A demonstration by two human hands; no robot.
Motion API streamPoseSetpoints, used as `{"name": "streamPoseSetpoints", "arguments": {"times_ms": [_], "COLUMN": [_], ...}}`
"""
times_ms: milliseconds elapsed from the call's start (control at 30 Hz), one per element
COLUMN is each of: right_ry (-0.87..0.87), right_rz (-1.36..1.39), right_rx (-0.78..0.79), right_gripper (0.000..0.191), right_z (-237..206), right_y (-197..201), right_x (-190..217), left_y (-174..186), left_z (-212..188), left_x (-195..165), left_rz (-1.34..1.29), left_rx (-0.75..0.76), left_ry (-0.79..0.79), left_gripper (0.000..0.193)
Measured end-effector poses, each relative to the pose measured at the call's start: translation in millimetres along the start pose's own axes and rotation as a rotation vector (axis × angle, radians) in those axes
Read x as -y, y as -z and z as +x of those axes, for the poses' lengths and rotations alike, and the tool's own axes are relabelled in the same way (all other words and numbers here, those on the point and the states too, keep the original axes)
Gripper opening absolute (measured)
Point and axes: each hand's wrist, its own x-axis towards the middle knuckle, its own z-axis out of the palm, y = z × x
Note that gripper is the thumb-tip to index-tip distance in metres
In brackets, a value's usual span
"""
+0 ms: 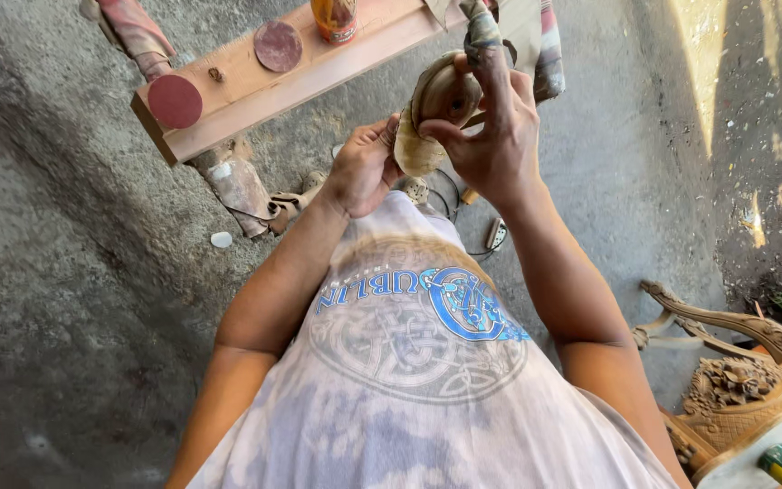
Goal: The person applies glue to circular cardboard discs, presses them together, and uses a handheld rotary tool to smooth the edges. The person handles the discs one at a time and places them on a wooden workbench.
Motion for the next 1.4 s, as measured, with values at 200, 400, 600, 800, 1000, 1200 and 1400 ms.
{"name": "streamPoseSetpoints", "arguments": {"times_ms": [200, 400, 600, 800, 1000, 1200, 1400], "right_ry": [-0.002, -0.04, 0.014, -0.04, 0.141, 0.118, 0.117], "right_rz": [0.186, 0.188, 0.081, 0.162, 0.084, 0.015, 0.063], "right_rx": [0.008, -0.065, -0.062, -0.034, 0.003, -0.031, 0.0], "right_gripper": [0.09, 0.1, 0.094, 0.087, 0.088, 0.089, 0.089], "right_z": [6, -1, 0, 5, -2, -4, -5], "right_y": [-4, -15, -12, -8, -5, -1, -5], "right_x": [-5, 1, 2, 13, 18, 15, 16], "left_y": [1, 2, 3, 3, 4, 3, 5], "left_z": [-3, -3, -8, -7, -14, -15, -15], "left_x": [-7, 3, 5, 5, -2, -4, 5], "left_rz": [-0.045, -0.021, -0.139, -0.018, -0.135, -0.16, -0.132], "left_rx": [0.011, 0.061, 0.145, 0.05, 0.055, 0.016, 0.029], "left_ry": [0.035, -0.033, 0.0, 0.003, -0.055, -0.073, -0.085], "left_gripper": [0.041, 0.046, 0.042, 0.037, 0.037, 0.034, 0.032]}}
